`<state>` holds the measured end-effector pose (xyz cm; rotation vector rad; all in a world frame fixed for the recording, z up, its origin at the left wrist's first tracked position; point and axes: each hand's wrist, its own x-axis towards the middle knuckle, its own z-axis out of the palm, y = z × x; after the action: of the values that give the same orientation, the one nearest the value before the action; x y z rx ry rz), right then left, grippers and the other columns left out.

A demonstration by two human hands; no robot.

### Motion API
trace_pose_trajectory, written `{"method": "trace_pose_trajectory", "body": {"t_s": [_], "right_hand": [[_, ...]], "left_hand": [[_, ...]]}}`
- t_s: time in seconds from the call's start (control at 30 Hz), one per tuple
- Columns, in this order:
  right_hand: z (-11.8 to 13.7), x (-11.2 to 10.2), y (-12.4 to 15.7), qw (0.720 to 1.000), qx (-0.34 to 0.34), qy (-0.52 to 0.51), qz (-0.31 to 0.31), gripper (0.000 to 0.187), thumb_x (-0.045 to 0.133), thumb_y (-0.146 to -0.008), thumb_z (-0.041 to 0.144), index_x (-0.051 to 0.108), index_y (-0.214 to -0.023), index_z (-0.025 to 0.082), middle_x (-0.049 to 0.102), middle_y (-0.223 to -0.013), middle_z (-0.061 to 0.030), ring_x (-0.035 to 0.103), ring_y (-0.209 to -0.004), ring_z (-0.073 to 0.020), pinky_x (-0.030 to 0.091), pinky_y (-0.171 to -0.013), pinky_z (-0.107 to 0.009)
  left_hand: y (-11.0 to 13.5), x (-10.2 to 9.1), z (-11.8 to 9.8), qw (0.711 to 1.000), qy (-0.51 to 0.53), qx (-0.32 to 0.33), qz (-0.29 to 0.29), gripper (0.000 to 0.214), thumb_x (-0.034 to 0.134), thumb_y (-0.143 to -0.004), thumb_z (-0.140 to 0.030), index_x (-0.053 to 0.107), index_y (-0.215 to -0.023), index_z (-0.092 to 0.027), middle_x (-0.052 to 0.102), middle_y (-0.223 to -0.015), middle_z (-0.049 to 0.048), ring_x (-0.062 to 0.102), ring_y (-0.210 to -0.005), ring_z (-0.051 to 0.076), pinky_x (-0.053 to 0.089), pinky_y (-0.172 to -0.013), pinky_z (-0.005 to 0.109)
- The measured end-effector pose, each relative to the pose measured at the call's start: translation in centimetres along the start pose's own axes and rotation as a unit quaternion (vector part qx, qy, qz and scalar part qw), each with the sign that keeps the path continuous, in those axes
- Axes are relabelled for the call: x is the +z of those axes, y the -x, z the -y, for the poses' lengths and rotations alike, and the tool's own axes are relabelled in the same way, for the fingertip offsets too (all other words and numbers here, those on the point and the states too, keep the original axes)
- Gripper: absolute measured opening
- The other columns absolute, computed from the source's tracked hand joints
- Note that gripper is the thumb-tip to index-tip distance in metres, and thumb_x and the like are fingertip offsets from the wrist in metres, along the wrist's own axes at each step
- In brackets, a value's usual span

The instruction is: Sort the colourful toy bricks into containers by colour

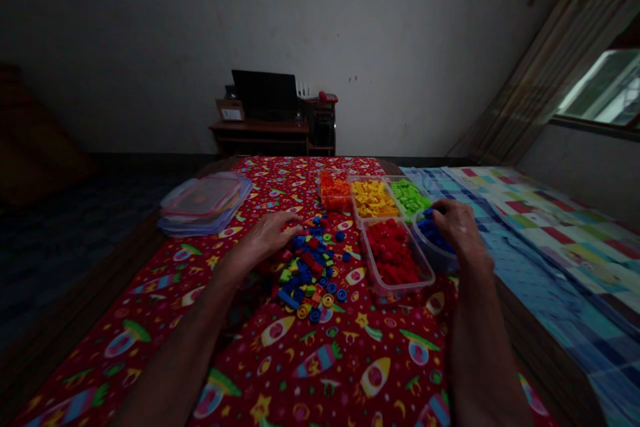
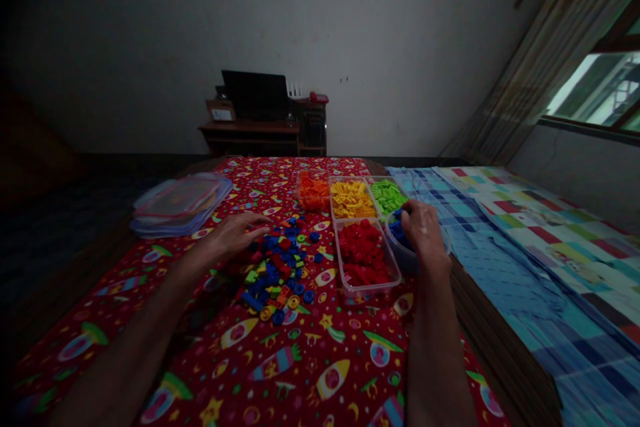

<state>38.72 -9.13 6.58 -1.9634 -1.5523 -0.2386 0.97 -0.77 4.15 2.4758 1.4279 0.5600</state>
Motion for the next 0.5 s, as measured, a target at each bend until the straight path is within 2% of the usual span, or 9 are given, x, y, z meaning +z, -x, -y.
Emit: {"method": "trace_pose_trajectory", "body": {"t_s": [0.1, 0.2, 0.37, 0.5], "right_hand": [[-2.0, -0.8, 0.7, 0.997, 0.048, 0.044, 0.031, 0.027, 0.047, -0.076, 0.019, 0.068, -0.091, 0.016, 0.068, -0.094, -0.0122, 0.058, -0.098, -0.0261, 0.045, -0.086, -0.038], [-1.6, -0.9, 0.9, 0.999, 0.032, 0.035, 0.027, 0.027, 0.047, -0.08, 0.022, 0.067, -0.097, 0.017, 0.068, -0.093, -0.011, 0.058, -0.098, -0.0249, 0.044, -0.087, -0.037], [3.2, 0.8, 0.2, 0.997, -0.067, -0.028, 0.028, 0.023, 0.046, -0.084, 0.022, 0.067, -0.091, 0.019, 0.069, -0.081, -0.0081, 0.062, -0.076, -0.0203, 0.046, -0.073, -0.031], [8.3, 2.9, 2.2, 0.971, -0.196, -0.077, 0.116, 0.02, 0.047, -0.084, 0.014, 0.065, -0.092, 0.018, 0.065, -0.075, -0.0058, 0.057, -0.066, -0.0167, 0.043, -0.064, -0.027]], "left_hand": [[-0.2, -0.2, 1.8, 0.999, -0.02, -0.031, 0.0, 0.041, 0.047, -0.083, -0.042, 0.069, -0.106, -0.017, 0.069, -0.113, 0.0108, 0.063, -0.105, 0.027, 0.045, -0.094, 0.035], [-0.3, 0.0, 3.3, 0.997, -0.031, -0.058, 0.034, 0.044, 0.045, -0.083, -0.042, 0.067, -0.11, -0.016, 0.066, -0.119, 0.0122, 0.06, -0.111, 0.027, 0.044, -0.097, 0.034], [-0.1, 1.2, 5.2, 0.991, -0.046, -0.099, 0.083, 0.053, 0.045, -0.081, -0.046, 0.063, -0.115, -0.01, 0.063, -0.123, 0.0171, 0.057, -0.115, 0.03, 0.043, -0.098, 0.037], [-0.1, 3.1, 5.6, 0.992, 0.004, -0.096, 0.083, 0.062, 0.036, -0.084, -0.05, 0.053, -0.128, -0.009, 0.054, -0.135, 0.0169, 0.049, -0.126, 0.028, 0.037, -0.105, 0.038]]}}
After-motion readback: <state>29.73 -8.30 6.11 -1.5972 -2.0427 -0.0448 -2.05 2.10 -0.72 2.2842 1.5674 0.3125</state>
